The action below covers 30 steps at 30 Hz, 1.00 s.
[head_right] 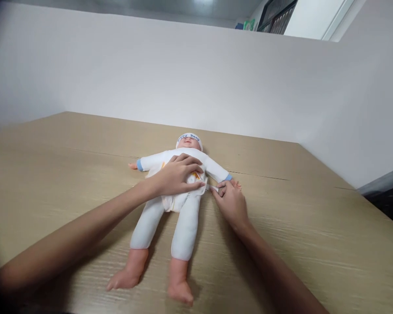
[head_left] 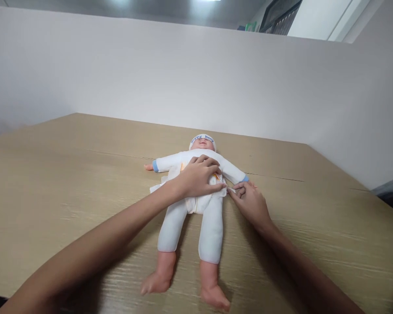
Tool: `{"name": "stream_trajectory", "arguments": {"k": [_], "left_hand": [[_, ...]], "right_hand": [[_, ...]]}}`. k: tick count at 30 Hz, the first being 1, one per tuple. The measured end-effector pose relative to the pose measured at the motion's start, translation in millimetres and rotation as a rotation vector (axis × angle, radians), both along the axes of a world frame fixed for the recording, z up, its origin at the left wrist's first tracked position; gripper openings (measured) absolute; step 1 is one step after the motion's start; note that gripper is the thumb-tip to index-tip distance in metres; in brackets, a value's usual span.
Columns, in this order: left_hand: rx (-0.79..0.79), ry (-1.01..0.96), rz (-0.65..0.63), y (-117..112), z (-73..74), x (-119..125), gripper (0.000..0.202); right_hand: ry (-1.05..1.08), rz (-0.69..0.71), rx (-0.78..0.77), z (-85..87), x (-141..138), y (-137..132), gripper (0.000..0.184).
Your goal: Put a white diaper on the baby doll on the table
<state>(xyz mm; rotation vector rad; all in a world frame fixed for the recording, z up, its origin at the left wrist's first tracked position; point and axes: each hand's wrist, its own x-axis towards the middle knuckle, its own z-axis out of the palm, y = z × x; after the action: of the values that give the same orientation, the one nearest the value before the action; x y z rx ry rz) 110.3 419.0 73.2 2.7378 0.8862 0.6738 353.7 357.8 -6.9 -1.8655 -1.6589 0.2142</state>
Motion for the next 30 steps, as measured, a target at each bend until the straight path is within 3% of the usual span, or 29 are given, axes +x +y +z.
{"name": "stream_trajectory", "arguments": {"k": [6,12,17,21,26,30], "left_hand": [[0.023,0.009,0.085,1.7,-3.8,-3.7,0.052],[-0.021,-0.003,0.137,0.4,-3.9,-2.5,0.057],[-0.038,-0.032,0.133,0.8,-5.5,-2.4,0.058],[-0.028,-0.044,0.128,1.9,-7.4,-1.3,0.06],[-0.01,-0.041,0.126,3.0,-8.9,-0.2,0.054],[-0.034,-0.044,0.119,4.1,-9.9,-0.1,0.056]], "right_hand": [[0.12,-0.039,-0.199,8.3,2.0,0.6,0.041],[0.409,0.179,-0.158,18.6,13.9,-6.4,0.058],[0.591,0.24,-0.14,44.3,11.4,-6.4,0.053],[0.591,0.296,-0.105,61.4,-19.2,11.9,0.047],[0.492,0.377,-0.118,65.4,-54.1,30.5,0.045],[0.338,0.318,0.117,56.2,-58.9,13.4,0.036]]}}
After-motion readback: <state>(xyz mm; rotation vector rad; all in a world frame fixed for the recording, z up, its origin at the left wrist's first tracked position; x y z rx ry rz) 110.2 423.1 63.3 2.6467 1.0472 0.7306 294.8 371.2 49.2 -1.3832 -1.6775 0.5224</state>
